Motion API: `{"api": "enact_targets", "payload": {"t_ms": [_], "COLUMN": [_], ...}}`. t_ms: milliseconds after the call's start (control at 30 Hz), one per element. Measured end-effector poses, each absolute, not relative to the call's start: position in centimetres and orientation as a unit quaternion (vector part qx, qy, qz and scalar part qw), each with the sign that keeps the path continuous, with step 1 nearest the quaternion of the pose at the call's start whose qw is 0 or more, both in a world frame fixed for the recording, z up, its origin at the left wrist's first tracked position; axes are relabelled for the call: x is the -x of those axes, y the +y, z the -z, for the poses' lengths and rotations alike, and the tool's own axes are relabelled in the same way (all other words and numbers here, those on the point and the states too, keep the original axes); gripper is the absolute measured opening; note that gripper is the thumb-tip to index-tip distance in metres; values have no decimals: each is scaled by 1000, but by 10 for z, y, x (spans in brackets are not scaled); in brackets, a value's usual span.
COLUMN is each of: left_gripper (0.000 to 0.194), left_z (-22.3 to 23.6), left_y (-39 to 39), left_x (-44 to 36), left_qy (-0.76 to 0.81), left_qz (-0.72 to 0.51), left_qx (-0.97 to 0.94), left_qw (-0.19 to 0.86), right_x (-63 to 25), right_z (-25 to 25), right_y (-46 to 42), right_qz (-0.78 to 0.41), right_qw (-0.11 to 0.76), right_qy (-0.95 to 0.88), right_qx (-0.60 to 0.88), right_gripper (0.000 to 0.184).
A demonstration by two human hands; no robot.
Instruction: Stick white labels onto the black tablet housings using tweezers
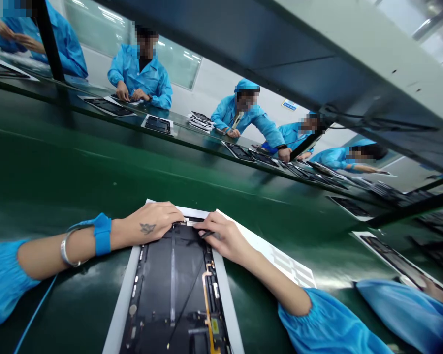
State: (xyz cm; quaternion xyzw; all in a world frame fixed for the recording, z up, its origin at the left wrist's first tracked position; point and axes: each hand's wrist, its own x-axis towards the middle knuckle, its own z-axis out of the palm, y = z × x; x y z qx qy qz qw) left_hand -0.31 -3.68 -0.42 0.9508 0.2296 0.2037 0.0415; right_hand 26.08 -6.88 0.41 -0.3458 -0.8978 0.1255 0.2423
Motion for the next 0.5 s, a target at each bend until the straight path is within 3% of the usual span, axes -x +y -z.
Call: {"api": "enact_targets", "payload": {"t_ms": [133,267,500], "left_gripper": [35,33,32], "left_z": [4,4,2], "left_y": [-37,-37,-37], "left_x": [4,5,-3], "left_qy": [218,222,279], "left_qz": [-207,-205,-237], "left_qx": [-953,-953,-921], "left_qw": [17,27,135], "right_x": [-262,-261,-250], "right_z": [-5,-4,4], "right_y": [-69,-66,-70], "right_qz": [-126,-142,-121], "right_qw": [217,285,331], "right_qy": [-911,-866,-848], "right_qx": [327,386,396], "right_gripper": [21,21,19]}}
